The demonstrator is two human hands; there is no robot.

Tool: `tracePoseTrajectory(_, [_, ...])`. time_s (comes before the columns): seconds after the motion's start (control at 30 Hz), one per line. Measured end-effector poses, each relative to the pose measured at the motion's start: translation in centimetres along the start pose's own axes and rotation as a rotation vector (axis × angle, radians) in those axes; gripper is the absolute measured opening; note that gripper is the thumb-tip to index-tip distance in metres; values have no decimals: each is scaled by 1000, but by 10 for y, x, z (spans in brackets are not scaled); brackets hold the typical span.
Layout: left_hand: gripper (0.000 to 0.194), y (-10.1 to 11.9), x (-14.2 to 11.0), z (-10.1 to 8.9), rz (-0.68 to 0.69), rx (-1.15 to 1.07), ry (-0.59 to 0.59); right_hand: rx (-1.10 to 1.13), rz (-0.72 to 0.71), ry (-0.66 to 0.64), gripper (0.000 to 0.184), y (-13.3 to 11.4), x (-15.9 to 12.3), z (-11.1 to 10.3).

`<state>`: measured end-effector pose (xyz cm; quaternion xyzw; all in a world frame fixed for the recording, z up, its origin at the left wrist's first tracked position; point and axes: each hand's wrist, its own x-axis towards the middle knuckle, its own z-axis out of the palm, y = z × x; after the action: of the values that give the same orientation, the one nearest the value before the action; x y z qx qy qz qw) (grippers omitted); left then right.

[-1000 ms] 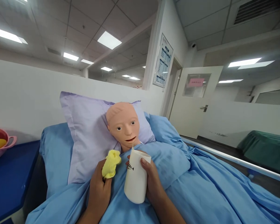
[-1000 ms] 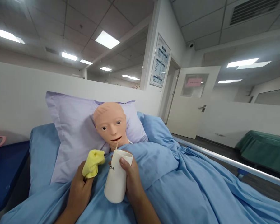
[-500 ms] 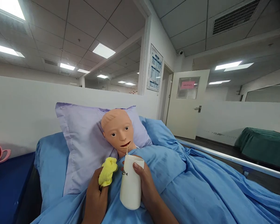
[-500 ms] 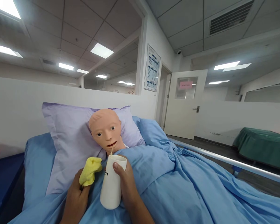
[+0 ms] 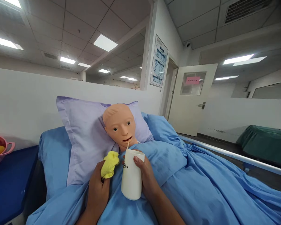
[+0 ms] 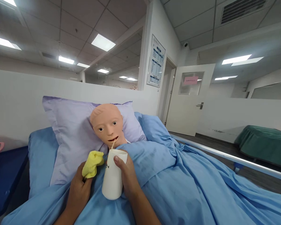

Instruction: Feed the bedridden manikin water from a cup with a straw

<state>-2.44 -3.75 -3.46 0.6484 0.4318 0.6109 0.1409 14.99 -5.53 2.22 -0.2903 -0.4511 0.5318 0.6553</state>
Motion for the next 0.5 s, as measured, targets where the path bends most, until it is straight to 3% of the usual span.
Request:
tracePoseTrajectory(0.23, [33,2,1,0,15,13,-49,-28,-16,-2,50,2,-1,-1])
tracePoseTrajectory(0.4, [40,2,6,-4,314,88,16,-29,-168,86,59,11,-5,-4])
tracePoseTrajectory(0.5, [48,20,24,0,492,141,96,1,-260,134,58,14,-5,-7])
